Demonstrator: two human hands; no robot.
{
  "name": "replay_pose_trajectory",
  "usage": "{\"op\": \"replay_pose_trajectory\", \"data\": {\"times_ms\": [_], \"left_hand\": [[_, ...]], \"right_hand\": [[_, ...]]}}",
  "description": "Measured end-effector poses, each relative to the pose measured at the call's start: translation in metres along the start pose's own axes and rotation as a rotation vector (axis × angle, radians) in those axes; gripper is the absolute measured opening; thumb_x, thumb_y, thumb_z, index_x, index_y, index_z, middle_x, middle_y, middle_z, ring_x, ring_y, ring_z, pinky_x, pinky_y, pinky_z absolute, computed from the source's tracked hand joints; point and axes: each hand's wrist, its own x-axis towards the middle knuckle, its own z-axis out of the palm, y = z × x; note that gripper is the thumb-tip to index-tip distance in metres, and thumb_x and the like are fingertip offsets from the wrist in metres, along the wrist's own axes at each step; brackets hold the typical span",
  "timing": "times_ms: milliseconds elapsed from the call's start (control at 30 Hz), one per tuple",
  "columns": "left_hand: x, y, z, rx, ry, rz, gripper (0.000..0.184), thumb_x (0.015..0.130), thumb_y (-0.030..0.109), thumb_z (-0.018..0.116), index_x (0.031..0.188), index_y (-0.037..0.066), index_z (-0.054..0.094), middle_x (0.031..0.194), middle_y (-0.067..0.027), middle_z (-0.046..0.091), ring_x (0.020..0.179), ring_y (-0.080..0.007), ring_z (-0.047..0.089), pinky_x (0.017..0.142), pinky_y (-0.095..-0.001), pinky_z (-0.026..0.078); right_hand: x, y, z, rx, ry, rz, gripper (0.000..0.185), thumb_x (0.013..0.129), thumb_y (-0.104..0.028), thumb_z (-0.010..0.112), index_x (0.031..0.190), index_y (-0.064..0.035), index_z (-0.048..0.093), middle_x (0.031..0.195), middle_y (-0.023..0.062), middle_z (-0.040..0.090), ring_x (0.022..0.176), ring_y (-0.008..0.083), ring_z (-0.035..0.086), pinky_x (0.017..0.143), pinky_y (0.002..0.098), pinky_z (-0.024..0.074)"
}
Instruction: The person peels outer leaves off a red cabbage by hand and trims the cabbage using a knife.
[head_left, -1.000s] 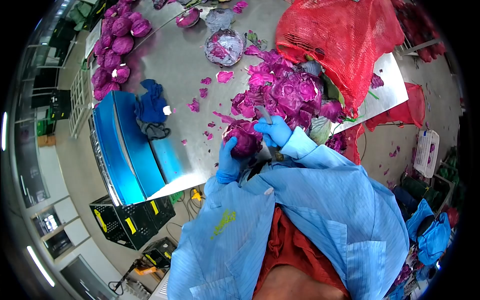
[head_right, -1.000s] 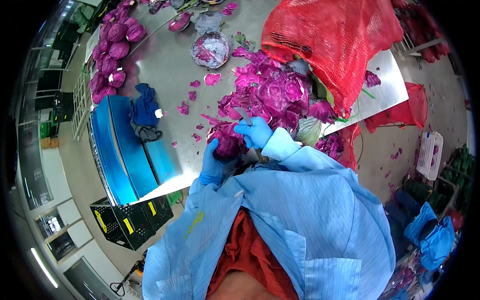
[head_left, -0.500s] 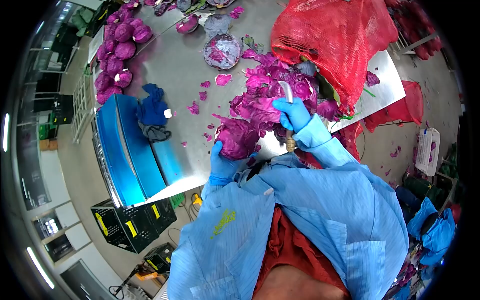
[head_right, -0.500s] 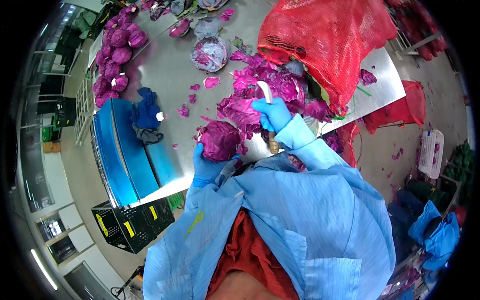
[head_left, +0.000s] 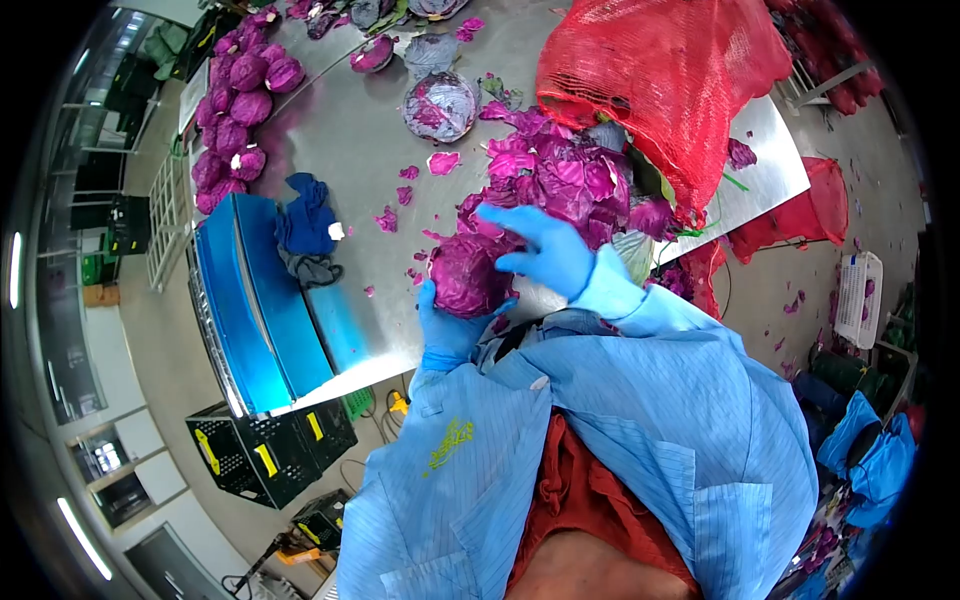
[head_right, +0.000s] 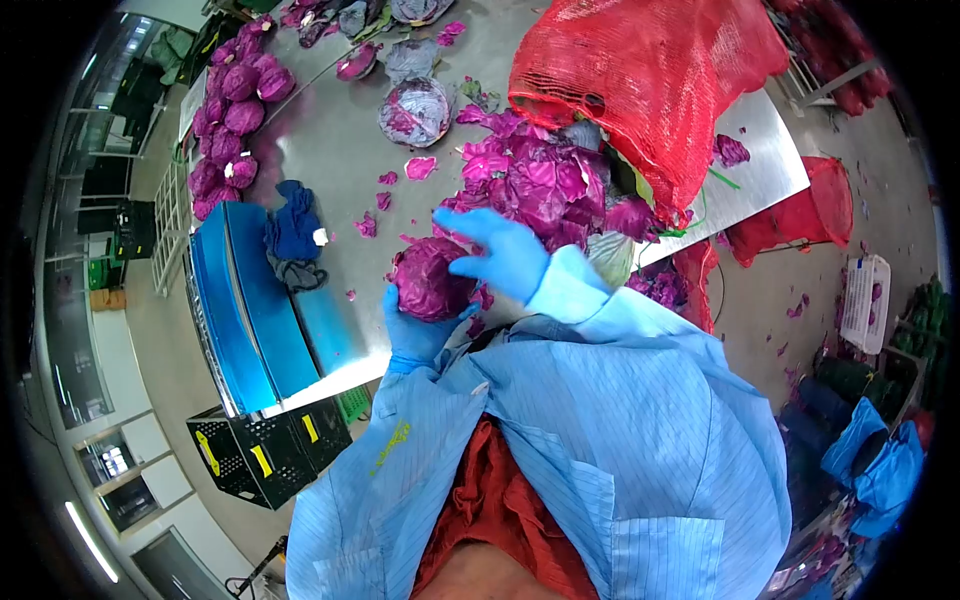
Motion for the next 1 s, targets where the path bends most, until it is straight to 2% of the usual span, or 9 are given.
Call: {"op": "replay_pose_trajectory", "data": {"times_ms": [67, 167, 267, 300, 433, 700, 767, 900, 1000], "left_hand": [[0.001, -0.006, -0.008, -0.046, -0.044, -0.019, 0.078, 0.085, 0.061, 0.037, 0.147, 0.014, 0.031, 0.150, -0.0128, 0.033, 0.136, -0.0376, 0.034, 0.105, -0.0656, 0.029], [-0.002, -0.005, -0.004, -0.120, -0.092, -0.002, 0.074, 0.088, 0.056, 0.037, 0.146, 0.012, 0.030, 0.149, -0.0132, 0.034, 0.135, -0.0369, 0.035, 0.106, -0.0644, 0.030], [-0.002, 0.000, -0.004, -0.084, -0.057, 0.049, 0.069, 0.091, 0.052, 0.037, 0.146, 0.012, 0.030, 0.148, -0.0134, 0.035, 0.135, -0.0366, 0.036, 0.106, -0.0638, 0.031], [-0.002, 0.002, -0.005, -0.052, -0.031, 0.069, 0.068, 0.091, 0.051, 0.036, 0.146, 0.012, 0.030, 0.148, -0.0133, 0.035, 0.135, -0.0366, 0.036, 0.106, -0.0638, 0.032], [-0.012, 0.003, 0.002, -0.051, -0.010, 0.108, 0.065, 0.092, 0.049, 0.041, 0.144, 0.012, 0.033, 0.147, -0.0128, 0.038, 0.134, -0.0343, 0.038, 0.106, -0.0596, 0.035], [-0.006, -0.003, 0.009, 0.064, -0.067, 0.153, 0.066, 0.087, 0.035, 0.065, 0.139, 0.007, 0.036, 0.138, -0.0110, 0.048, 0.126, -0.0292, 0.049, 0.102, -0.0502, 0.043], [-0.008, -0.002, 0.009, 0.022, -0.134, 0.146, 0.065, 0.087, 0.035, 0.064, 0.139, 0.008, 0.036, 0.139, -0.0109, 0.047, 0.126, -0.0290, 0.048, 0.103, -0.0499, 0.043], [-0.005, 0.004, 0.003, -0.174, -0.089, 0.043, 0.074, 0.084, 0.049, 0.042, 0.147, 0.011, 0.028, 0.150, -0.0142, 0.031, 0.138, -0.0391, 0.031, 0.110, -0.0652, 0.025], [-0.007, 0.007, -0.001, -0.003, -0.155, 0.108, 0.064, 0.091, 0.042, 0.054, 0.142, 0.009, 0.033, 0.144, -0.0121, 0.041, 0.131, -0.0304, 0.043, 0.107, -0.0527, 0.038]], "right_hand": [[0.002, 0.015, 0.018, -0.047, -0.042, -0.182, 0.053, 0.080, 0.003, 0.067, 0.130, -0.0038, 0.052, 0.124, 0.0122, 0.059, 0.113, 0.0195, 0.058, 0.087, 0.0307, 0.0507], [-0.008, 0.005, 0.021, 0.477, 0.004, 0.075, 0.039, 0.082, 0.001, 0.066, 0.120, -0.0002, 0.055, 0.116, 0.0116, 0.064, 0.099, 0.0180, 0.064, 0.069, 0.0268, 0.0540], [-0.023, 0.014, 0.010, 0.636, -0.122, 0.145, 0.032, 0.085, 0.000, 0.063, 0.116, 0.0001, 0.055, 0.108, 0.0109, 0.067, 0.091, 0.0157, 0.066, 0.055, 0.0220, 0.0506], [-0.026, 0.003, 0.001, 0.612, -0.084, 0.229, 0.024, 0.085, 0.002, 0.061, 0.109, 0.0004, 0.061, 0.106, 0.0107, 0.067, 0.080, 0.0117, 0.066, 0.052, 0.0204, 0.0476], [-0.026, 0.016, -0.019, 0.701, 0.135, 0.232, 0.008, 0.083, 0.001, 0.062, 0.085, -0.0005, 0.070, 0.101, 0.0107, 0.068, 0.052, 0.0055, 0.054, 0.046, 0.0199, 0.0419], [-0.012, 0.019, -0.026, 0.619, 0.346, 0.235, 0.011, 0.085, -0.002, 0.062, 0.093, -0.0003, 0.069, 0.095, 0.0071, 0.069, 0.054, 0.0070, 0.054, 0.045, 0.0211, 0.0454], [-0.014, 0.006, -0.038, 0.645, 0.303, 0.303, 0.009, 0.086, -0.003, 0.059, 0.086, -0.0002, 0.067, 0.105, 0.0117, 0.066, 0.050, 0.0071, 0.053, 0.039, 0.0194, 0.0394], [-0.018, 0.012, -0.046, 0.629, 0.437, 0.272, 0.014, 0.085, -0.005, 0.061, 0.096, -0.0026, 0.070, 0.084, 0.0041, 0.068, 0.047, 0.0070, 0.052, 0.038, 0.0209, 0.0385], [-0.020, 0.026, -0.060, 0.558, 0.566, 0.441, 0.015, 0.087, -0.007, 0.061, 0.101, -0.0034, 0.068, 0.090, 0.0062, 0.070, 0.042, 0.0060, 0.048, 0.037, 0.0213, 0.0363]]}}
